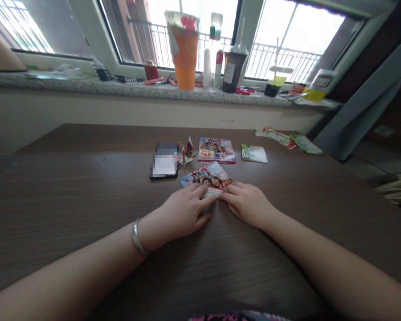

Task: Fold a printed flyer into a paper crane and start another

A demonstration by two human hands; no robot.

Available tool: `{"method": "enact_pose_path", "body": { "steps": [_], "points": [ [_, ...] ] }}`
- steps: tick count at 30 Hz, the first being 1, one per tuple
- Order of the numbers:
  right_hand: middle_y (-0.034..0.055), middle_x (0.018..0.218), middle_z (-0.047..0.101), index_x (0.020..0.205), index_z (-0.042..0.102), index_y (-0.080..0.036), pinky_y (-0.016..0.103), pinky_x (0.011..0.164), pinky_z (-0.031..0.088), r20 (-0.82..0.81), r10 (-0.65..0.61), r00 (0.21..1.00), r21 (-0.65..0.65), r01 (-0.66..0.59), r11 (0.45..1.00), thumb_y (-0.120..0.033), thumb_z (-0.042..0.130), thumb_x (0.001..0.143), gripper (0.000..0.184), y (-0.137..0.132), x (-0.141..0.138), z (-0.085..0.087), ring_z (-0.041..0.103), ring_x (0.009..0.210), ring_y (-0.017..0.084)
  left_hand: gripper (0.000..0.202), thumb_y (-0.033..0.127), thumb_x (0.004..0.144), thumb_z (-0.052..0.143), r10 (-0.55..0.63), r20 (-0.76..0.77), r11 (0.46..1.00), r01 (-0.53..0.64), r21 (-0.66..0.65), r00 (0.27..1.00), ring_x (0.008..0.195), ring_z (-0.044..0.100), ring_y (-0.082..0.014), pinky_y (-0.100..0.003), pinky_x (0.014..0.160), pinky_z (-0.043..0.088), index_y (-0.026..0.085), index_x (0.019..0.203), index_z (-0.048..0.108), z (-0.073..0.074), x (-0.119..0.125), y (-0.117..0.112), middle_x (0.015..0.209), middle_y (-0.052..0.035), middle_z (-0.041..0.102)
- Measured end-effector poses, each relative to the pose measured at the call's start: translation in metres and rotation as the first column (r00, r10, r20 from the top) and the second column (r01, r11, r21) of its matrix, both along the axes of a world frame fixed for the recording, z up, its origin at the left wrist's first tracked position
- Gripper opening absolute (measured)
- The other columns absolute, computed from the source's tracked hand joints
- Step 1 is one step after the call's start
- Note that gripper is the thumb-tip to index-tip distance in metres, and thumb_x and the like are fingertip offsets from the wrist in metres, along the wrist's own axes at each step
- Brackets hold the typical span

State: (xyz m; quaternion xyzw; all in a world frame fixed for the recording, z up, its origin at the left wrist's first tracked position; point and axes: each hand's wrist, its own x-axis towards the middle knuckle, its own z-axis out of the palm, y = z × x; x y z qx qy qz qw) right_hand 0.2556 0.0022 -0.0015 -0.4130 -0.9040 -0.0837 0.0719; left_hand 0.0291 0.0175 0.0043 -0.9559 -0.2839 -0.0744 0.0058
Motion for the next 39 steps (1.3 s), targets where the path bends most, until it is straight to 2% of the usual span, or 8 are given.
{"method": "enact_pose_path", "body": {
  "steps": [8, 18, 23, 27, 32, 39],
  "points": [
    [0.0068, 0.105, 0.064, 0.109, 0.063, -0.023, 0.031, 0.08, 0.043, 0.013, -0.01, 1.0, -0.022, 0.01, 1.0, -0.019, 0.05, 0.089, 0.025, 0.002, -0.001, 0.002, 0.053, 0.097, 0.021, 0.046, 0.034, 0.091, 0.049, 0.013, -0.002, 0.999, -0.013, 0.05, 1.0, 0.121, 0.048, -0.031, -0.048, 0.101, 0.042, 0.018, 0.134, 0.045, -0.009, 0.001, 0.0, 0.135, -0.0164, 0.048],
    [0.0036, 0.114, 0.066, 0.102, 0.068, -0.024, 0.031, 0.082, 0.046, -0.007, -0.068, 0.998, -0.091, 0.067, 0.994, -0.014, 0.047, 0.09, 0.025, 0.004, 0.01, 0.007, 0.057, 0.099, 0.019, 0.036, 0.033, 0.091, 0.049, 0.004, 0.021, 1.0, -0.004, 0.03, 1.0, 0.116, 0.051, -0.029, -0.048, 0.1, 0.042, 0.02, 0.124, 0.051, -0.006, 0.001, -0.001, 0.129, -0.0153, 0.051],
    [0.0036, 0.113, 0.067, 0.102, 0.069, -0.022, 0.031, 0.086, 0.046, -0.019, -0.06, 0.998, -0.126, 0.057, 0.99, -0.009, 0.047, 0.088, 0.029, 0.006, 0.014, 0.007, 0.057, 0.101, 0.019, 0.036, 0.034, 0.092, 0.048, 0.004, 0.011, 1.0, -0.004, 0.018, 1.0, 0.116, 0.05, -0.0284, -0.048, 0.1, 0.042, 0.02, 0.125, 0.051, -0.007, 0.0, -0.001, 0.13, -0.0145, 0.05],
    [0.0042, 0.109, 0.068, 0.1, 0.07, -0.022, 0.03, 0.085, 0.046, -0.018, -0.086, 0.996, -0.137, 0.083, 0.987, -0.009, 0.047, 0.088, 0.029, 0.007, 0.018, 0.009, 0.059, 0.097, 0.018, 0.035, 0.035, 0.092, 0.046, 0.007, 0.005, 1.0, -0.007, 0.021, 1.0, 0.116, 0.05, -0.0291, -0.048, 0.099, 0.042, 0.02, 0.124, 0.051, -0.008, -0.001, -0.001, 0.13, -0.0148, 0.05],
    [0.0047, 0.109, 0.069, 0.102, 0.071, -0.023, 0.03, 0.085, 0.046, 0.03, -0.057, 0.998, -0.138, 0.06, 0.989, -0.01, 0.049, 0.088, 0.029, 0.007, 0.022, 0.013, 0.06, 0.096, 0.018, 0.035, 0.033, 0.093, 0.044, 0.005, 0.01, 1.0, -0.005, 0.021, 1.0, 0.117, 0.05, -0.0286, -0.047, 0.1, 0.042, 0.02, 0.125, 0.051, -0.008, 0.0, -0.001, 0.13, -0.0147, 0.05],
    [0.0005, 0.105, 0.07, 0.098, 0.072, -0.028, 0.025, 0.077, 0.045, 0.067, -0.169, 0.983, -0.152, 0.177, 0.972, -0.008, 0.049, 0.086, 0.033, 0.006, 0.028, 0.019, 0.064, 0.093, 0.016, 0.036, 0.034, 0.092, 0.048, 0.004, 0.01, 1.0, -0.005, 0.025, 1.0, 0.114, 0.051, -0.0285, -0.045, 0.097, 0.044, 0.02, 0.124, 0.051, -0.007, -0.001, -0.001, 0.128, -0.0144, 0.051]
  ]
}}
